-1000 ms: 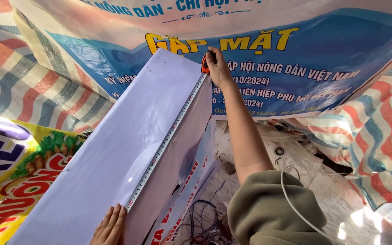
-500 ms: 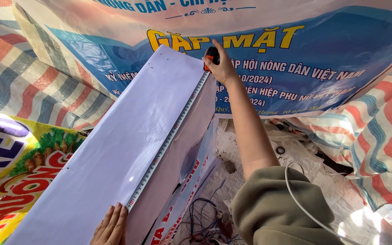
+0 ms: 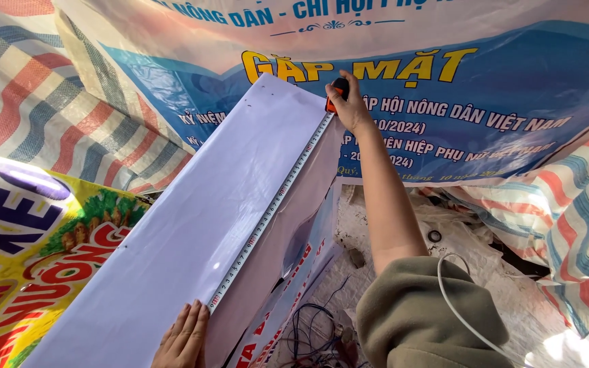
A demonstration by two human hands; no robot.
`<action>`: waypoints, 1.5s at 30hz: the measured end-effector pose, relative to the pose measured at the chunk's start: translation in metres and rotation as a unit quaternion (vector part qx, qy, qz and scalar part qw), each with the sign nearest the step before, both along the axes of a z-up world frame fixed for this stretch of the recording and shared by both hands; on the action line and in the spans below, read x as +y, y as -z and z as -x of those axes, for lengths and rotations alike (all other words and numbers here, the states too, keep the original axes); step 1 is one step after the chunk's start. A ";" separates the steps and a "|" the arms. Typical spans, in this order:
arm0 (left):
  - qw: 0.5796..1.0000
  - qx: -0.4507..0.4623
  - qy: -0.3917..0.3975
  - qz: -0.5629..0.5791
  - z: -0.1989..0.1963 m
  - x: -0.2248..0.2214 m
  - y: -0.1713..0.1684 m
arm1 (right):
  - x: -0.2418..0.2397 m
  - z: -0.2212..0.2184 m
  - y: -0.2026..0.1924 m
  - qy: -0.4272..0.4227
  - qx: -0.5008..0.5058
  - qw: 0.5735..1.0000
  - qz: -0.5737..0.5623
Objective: The person is preparing a vinyl banner by cutting electrical wires with scissors and measuring the banner's dimensions with a tape measure.
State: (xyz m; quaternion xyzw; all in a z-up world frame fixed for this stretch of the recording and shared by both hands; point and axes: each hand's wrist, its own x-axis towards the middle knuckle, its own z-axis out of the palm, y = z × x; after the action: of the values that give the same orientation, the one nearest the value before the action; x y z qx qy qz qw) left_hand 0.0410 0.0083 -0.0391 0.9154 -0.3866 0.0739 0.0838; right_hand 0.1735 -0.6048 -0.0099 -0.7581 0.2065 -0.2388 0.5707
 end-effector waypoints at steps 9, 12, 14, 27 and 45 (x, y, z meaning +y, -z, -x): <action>0.999 -0.032 0.032 0.021 0.002 -0.005 -0.012 | 0.008 -0.002 0.012 0.021 -0.096 0.986 -0.135; 0.998 -0.030 0.032 0.035 0.004 -0.008 -0.013 | 0.004 -0.006 0.024 0.007 -0.156 0.975 -0.157; 0.999 -0.027 0.023 0.038 0.002 -0.006 -0.010 | 0.002 -0.008 0.028 -0.004 -0.171 0.972 -0.159; 0.997 -0.040 0.045 0.056 0.009 -0.015 -0.028 | 0.005 0.003 0.016 -0.030 -0.151 0.982 -0.114; 0.998 -0.017 0.059 0.034 0.005 -0.017 -0.030 | 0.000 0.007 0.014 0.011 -0.163 0.980 -0.117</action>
State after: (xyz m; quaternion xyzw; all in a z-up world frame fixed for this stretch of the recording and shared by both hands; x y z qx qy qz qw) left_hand 0.0364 -0.0088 -0.0096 0.8864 -0.4381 0.0977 0.1129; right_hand 0.1662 -0.6048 -0.0235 -0.6347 0.1452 -0.3400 0.6786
